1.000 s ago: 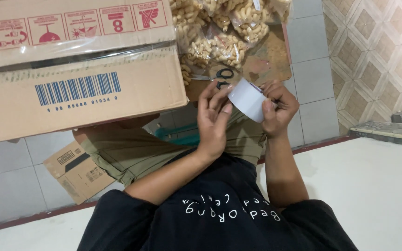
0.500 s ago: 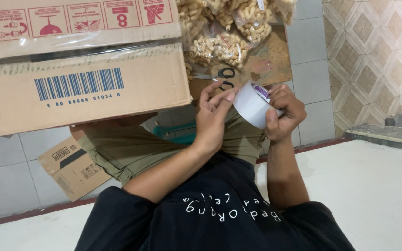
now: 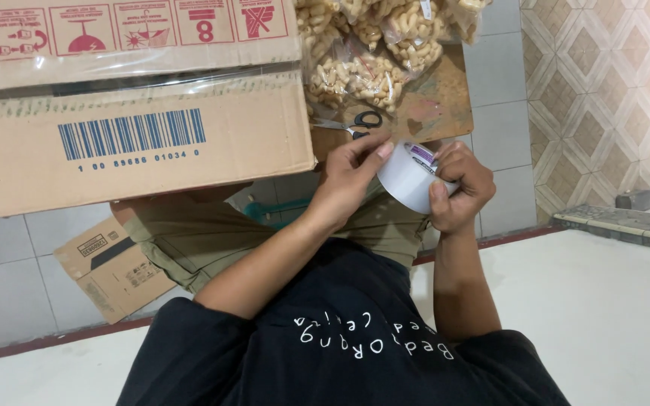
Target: Packing plastic bags of snacks into a cardboard box, folding the flaps, and sealing it with adhesive tape and scissors.
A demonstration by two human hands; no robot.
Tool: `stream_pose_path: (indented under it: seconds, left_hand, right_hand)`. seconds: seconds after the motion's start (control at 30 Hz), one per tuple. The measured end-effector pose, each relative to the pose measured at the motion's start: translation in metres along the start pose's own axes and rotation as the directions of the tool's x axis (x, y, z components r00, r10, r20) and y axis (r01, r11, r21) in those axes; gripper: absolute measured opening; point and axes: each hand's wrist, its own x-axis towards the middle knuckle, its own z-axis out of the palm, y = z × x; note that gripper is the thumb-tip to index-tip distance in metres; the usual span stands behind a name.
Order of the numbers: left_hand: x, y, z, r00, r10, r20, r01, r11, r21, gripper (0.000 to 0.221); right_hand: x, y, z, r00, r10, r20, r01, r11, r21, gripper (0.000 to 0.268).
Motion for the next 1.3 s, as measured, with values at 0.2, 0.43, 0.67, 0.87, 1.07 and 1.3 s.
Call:
stream_pose_path:
  seconds: [0.2, 0.43, 0.67, 0.87, 1.07, 1.3]
  left_hand:
    - [0.015, -0.033, -0.006, 1.0, 0.004, -0.003, -0.004, 0.999, 0.038, 0.033]
    - [0.023, -0.05, -0.011, 0.994, -0.101, 0.034, 0.101, 0.995, -0.009, 0.032]
    - [0.025, -0.055, -0.011, 0.991, -0.129, 0.032, 0.13, 0.991, -0.029, 0.029]
    - [0.03, -0.071, -0.014, 0.973, -0.225, 0.056, 0.228, 0.972, -0.056, 0.023]
    - [0.026, -0.071, -0.013, 0.972, -0.231, 0.033, 0.232, 0.973, -0.02, 0.018]
    - [0.022, -0.077, -0.006, 0.984, -0.177, -0.01, 0.177, 0.984, -0.019, 0.017]
  right_hand:
    - [0.0, 0.002, -0.003, 1.0, -0.007, 0.016, 0.007, 1.0, -0.008, 0.043]
    - [-0.002, 0.002, 0.0, 1.0, 0.002, 0.021, -0.003, 1.0, 0.008, 0.044]
    - [0.0, -0.002, 0.001, 0.999, 0.018, 0.047, -0.019, 0.999, 0.03, 0.044]
    - [0.003, -0.009, 0.005, 0.996, 0.028, 0.089, -0.032, 0.999, 0.042, 0.042]
    - [0.004, -0.013, 0.003, 0.983, 0.066, 0.173, -0.065, 0.998, -0.015, 0.046]
    - [-0.003, -0.005, -0.009, 0.966, 0.126, 0.224, -0.112, 0.991, -0.075, 0.049]
